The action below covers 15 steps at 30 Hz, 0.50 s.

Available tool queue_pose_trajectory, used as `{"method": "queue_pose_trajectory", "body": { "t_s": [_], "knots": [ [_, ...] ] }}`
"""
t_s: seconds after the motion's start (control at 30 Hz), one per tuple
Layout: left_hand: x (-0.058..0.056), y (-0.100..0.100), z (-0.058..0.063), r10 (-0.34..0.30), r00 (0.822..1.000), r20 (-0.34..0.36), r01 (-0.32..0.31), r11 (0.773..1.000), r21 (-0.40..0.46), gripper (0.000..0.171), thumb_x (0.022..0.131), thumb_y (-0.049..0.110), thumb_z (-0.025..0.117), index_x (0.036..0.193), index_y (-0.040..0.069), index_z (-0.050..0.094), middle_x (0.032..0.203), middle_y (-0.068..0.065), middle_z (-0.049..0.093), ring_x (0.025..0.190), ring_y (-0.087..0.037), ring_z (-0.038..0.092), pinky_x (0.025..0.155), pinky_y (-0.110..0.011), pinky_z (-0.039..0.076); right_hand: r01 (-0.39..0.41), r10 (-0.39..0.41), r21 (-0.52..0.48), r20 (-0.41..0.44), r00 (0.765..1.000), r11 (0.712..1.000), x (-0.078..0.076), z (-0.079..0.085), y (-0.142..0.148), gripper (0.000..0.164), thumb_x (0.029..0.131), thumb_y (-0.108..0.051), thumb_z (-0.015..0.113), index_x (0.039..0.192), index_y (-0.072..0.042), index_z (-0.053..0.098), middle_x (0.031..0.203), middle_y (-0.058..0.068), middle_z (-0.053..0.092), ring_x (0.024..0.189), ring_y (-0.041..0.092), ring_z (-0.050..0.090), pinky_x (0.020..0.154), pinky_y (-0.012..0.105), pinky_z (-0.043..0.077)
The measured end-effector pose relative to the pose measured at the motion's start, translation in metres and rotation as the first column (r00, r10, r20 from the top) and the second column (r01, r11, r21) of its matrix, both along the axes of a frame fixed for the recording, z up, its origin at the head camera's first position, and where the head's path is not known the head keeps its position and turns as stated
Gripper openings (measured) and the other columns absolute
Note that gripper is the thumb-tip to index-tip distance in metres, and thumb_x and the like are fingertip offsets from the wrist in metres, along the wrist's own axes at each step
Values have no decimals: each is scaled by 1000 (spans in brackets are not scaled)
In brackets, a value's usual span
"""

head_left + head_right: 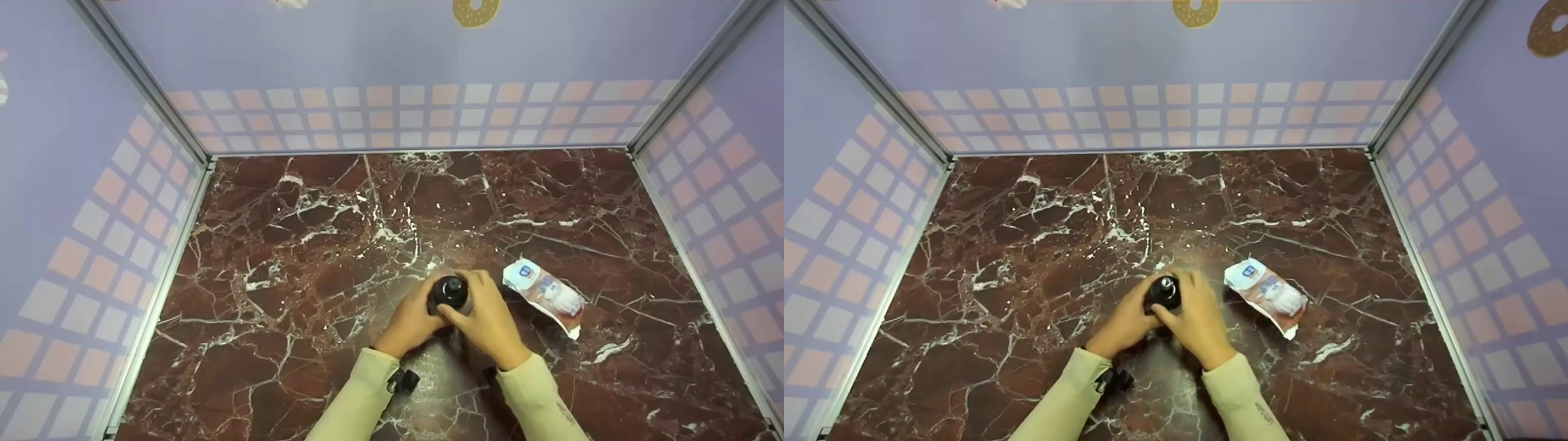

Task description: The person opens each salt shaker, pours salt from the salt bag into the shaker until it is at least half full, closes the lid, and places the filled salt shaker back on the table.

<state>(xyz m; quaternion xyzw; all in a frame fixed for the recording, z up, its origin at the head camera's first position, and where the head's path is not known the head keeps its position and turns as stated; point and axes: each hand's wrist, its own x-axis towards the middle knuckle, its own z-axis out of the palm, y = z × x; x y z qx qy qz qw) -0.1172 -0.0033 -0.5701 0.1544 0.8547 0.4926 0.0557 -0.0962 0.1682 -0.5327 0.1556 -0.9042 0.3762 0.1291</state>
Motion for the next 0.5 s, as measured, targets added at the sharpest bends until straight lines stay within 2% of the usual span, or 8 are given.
{"method": "queue_pose_trajectory", "body": {
  "t_s": [0.07, 0.13, 0.23, 0.3, 0.37, 0.43, 0.5],
  "knots": [
    [1, 1, -1, 1, 1000, -8, -1, 1000, 7, 74, 79, 20, 86, 146, 19, 53, 138, -7, 63, 126, -27, 61, 109, -48, 47, 63, -63, 0, 25, 998, 998, 0, -2, -2, 70, 78, -34, 91, 127, 3, 58, 112, 15, 58, 103, 30, 57, 92, 46, 51],
    [1, 2, -1, -4, 1000, -15, 4, 1000, 8, 74, 79, 18, 85, 146, 21, 53, 137, -7, 64, 125, -27, 62, 109, -48, 48, 77, -76, -15, 60, 995, 997, 0, -3, -2, 74, 79, -38, 90, 129, 4, 55, 113, 17, 57, 103, 31, 56, 93, 46, 50],
    [1, 3, -1, -11, 1000, -10, 11, 1000, 3, 75, 80, 17, 85, 148, 21, 52, 140, -8, 62, 127, -29, 60, 110, -50, 47, -3, 11, -66, 115, 993, 998, 1, -2, 2, 85, 83, -27, 85, 147, 7, 41, 132, 24, 55, 122, 36, 54, 107, 51, 46],
    [1, 3, 0, -8, 1000, 3, 8, 1000, 1, 78, 81, 18, 85, 151, 20, 50, 144, -9, 60, 130, -31, 59, 112, -53, 45, -91, 104, -102, 131, 986, 991, 1, 0, 7, 94, 83, -14, 80, 158, 4, 27, 148, 27, 47, 139, 38, 46, 117, 54, 37],
    [0, 2, 1, 0, 1000, 25, 0, 1000, -3, 80, 81, 21, 87, 152, 19, 49, 146, -9, 59, 132, -31, 57, 113, -54, 44, -172, 190, -134, 141, 972, 976, 0, 3, 11, 100, 83, -4, 75, 164, -1, 17, 159, 24, 39, 148, 36, 38, 122, 52, 29],
    [0, 2, 1, 6, 999, 42, -6, 1000, -1, 80, 82, 23, 87, 152, 18, 49, 146, -9, 59, 132, -31, 57, 113, -54, 43, -221, 240, -143, 129, 962, 965, -1, 6, 13, 100, 82, 4, 73, 164, -2, 16, 162, 21, 38, 149, 34, 36, 123, 50, 27],
    [0, 2, 1, 10, 998, 59, -10, 1000, -3, 80, 82, 23, 86, 152, 20, 48, 146, -8, 59, 132, -31, 57, 114, -55, 42, -243, 259, -138, 116, 959, 960, -3, 7, 13, 96, 82, 7, 72, 163, -1, 21, 159, 20, 43, 147, 34, 41, 122, 49, 29]
  ]
}}
